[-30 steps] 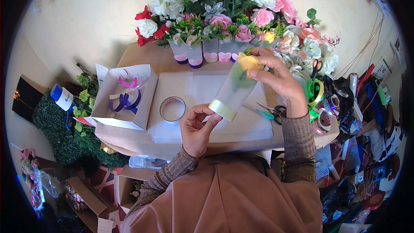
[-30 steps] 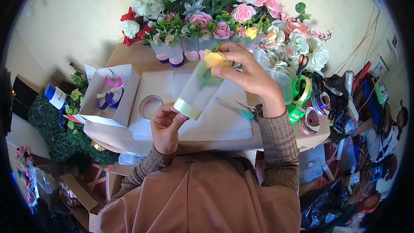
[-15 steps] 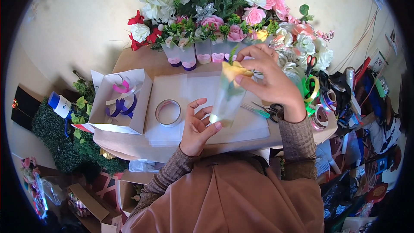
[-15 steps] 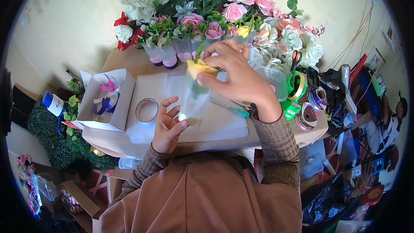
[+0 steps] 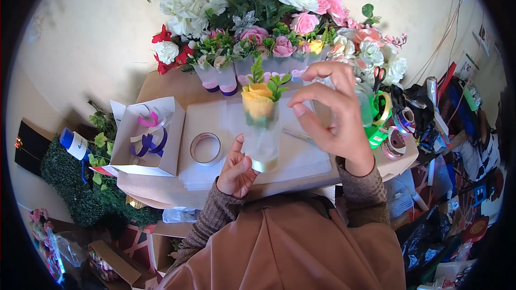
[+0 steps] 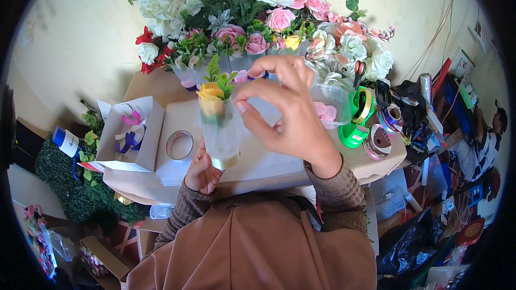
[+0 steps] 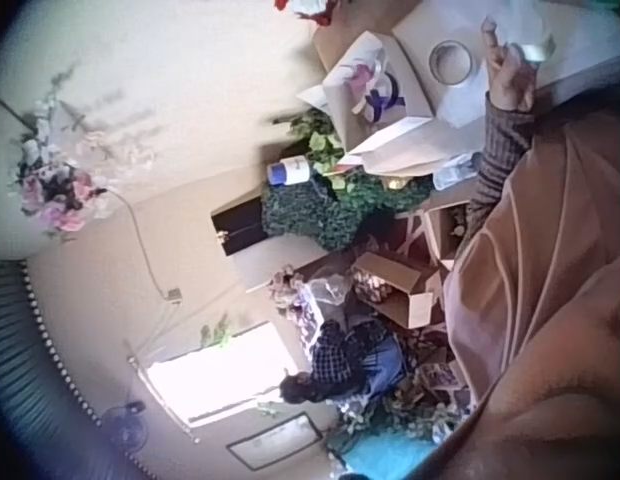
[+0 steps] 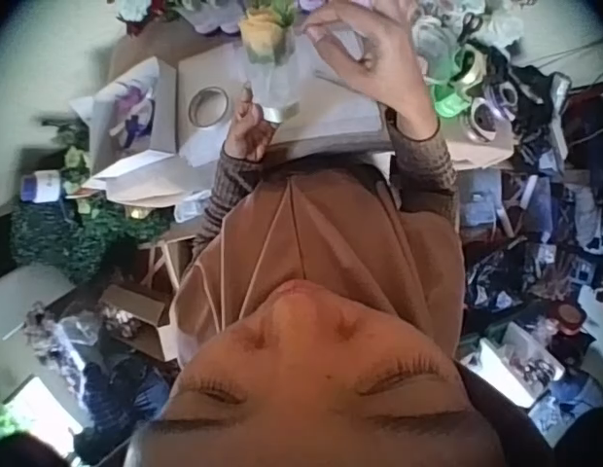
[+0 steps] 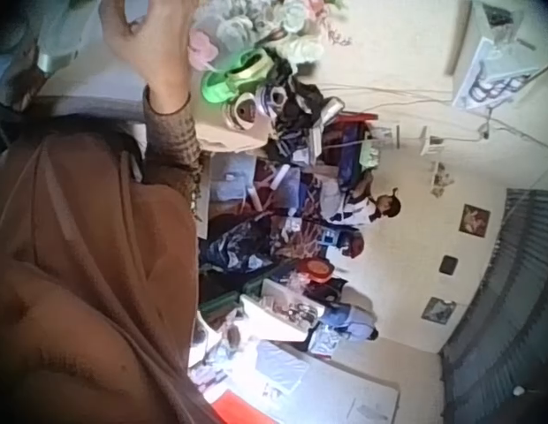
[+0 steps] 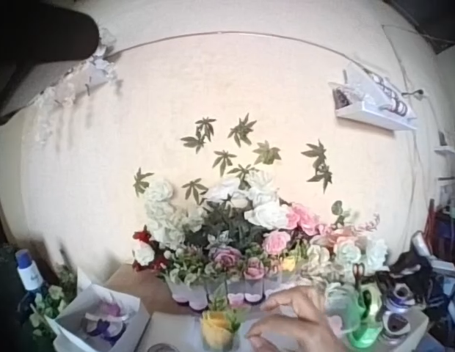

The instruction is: Preparing an artificial rose arrangement inside a small cup.

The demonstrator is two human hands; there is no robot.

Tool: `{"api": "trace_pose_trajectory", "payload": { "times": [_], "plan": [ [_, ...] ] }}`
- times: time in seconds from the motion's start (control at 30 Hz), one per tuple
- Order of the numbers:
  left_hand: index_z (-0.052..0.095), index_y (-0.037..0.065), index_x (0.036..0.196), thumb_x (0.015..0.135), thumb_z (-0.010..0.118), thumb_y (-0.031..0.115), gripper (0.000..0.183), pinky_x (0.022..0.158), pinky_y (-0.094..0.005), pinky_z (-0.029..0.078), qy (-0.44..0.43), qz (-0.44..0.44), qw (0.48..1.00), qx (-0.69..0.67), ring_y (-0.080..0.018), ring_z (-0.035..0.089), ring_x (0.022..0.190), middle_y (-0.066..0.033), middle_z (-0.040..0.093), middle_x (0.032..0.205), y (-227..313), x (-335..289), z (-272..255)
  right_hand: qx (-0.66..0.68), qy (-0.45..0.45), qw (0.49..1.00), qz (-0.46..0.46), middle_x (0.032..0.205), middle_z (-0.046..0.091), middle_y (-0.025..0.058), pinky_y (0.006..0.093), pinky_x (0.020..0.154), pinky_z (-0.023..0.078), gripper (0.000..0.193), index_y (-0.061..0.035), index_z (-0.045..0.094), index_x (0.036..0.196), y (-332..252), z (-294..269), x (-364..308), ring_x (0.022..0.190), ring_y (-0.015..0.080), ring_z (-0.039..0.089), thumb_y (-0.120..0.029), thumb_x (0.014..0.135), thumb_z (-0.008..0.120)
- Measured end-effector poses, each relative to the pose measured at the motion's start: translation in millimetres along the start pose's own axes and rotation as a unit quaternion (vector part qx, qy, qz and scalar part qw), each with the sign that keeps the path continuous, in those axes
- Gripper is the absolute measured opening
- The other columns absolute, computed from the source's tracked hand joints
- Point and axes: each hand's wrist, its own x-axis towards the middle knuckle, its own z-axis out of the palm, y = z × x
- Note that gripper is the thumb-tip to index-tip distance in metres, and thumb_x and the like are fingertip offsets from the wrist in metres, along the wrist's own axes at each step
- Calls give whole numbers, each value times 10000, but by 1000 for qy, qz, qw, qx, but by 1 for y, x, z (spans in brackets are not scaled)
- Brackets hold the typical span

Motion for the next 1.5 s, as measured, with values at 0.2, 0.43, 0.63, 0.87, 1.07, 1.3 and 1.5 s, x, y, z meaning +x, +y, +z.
{"api": "trace_pose_trajectory", "payload": {
  "times": [0.2, 0.43, 0.63, 0.87, 1.07, 1.3, 1.5],
  "plan": [
    [243, 32, 1353, 826, 647, 161, 676, 962, -384, 446, -11, -27, 1000, 8, -322, 500, 1158, -200, 436, 1293, -3, -1, -17, -23, -21, 999, -11, 1057, 509, 67, 384, 917, 280, 201, -131, 673, 851, 3, 8, 0, 1009, 250, 435, -48, 668, 666],
    [213, -4, 1369, 853, 613, 274, 709, 774, -333, 576, -3, -55, 998, -14, -443, 505, 1096, -340, 400, 1254, -7, -4, -23, -6, -55, 998, -8, 1093, 488, 66, 397, 918, 260, 240, -143, 665, 877, 7, 10, 1, 1033, 255, 408, -43, 659, 651],
    [220, 3, 1374, 878, 575, 319, 687, 757, -336, 575, -102, -89, 982, -134, -439, 486, 1124, -340, 388, 1271, -11, -2, -35, 29, -85, 996, 4, 1114, 475, 61, 390, 918, 226, 198, -132, 628, 829, 3, 6, 4, 1047, 248, 380, -40, 655, 643],
    [267, -37, 1345, 876, 571, 354, 683, 732, -339, 583, -71, -112, 987, -94, -429, 489, 1123, -336, 398, 1262, -11, -6, -39, 47, -102, 994, 3, 1109, 470, 53, 387, 882, 225, 132, -131, 587, 779, 6, 3, 7, 1041, 254, 372, -77, 681, 656],
    [278, -66, 1330, 870, 573, 382, 706, 789, -373, 560, -77, -129, 979, -140, -403, 499, 1103, -309, 420, 1248, -12, -5, -38, 53, -103, 993, -13, 1112, 468, 46, 391, 847, 237, 122, -138, 576, 774, 7, 2, 7, 1038, 261, 367, -99, 706, 669],
    [283, -23, 1347, 906, 515, 403, 655, 922, -431, 478, -14, -84, 993, -85, -367, 466, 1141, -262, 400, 1279, -11, -1, -8, -2, -80, 997, -20, 1119, 467, 42, 401, 857, 243, 143, -142, 577, 792, 4, 6, 3, 1035, 283, 383, -83, 705, 672],
    [271, -11, 1355, 925, 501, 352, 608, 917, -398, 503, -7, -97, 983, -154, -355, 479, 1123, -265, 384, 1283, -9, -2, -18, -33, -61, 997, -23, 1114, 458, 49, 410, 876, 234, 164, -149, 587, 804, 0, 3, 2, 1056, 294, 373, -57, 687, 656]
  ]
}}
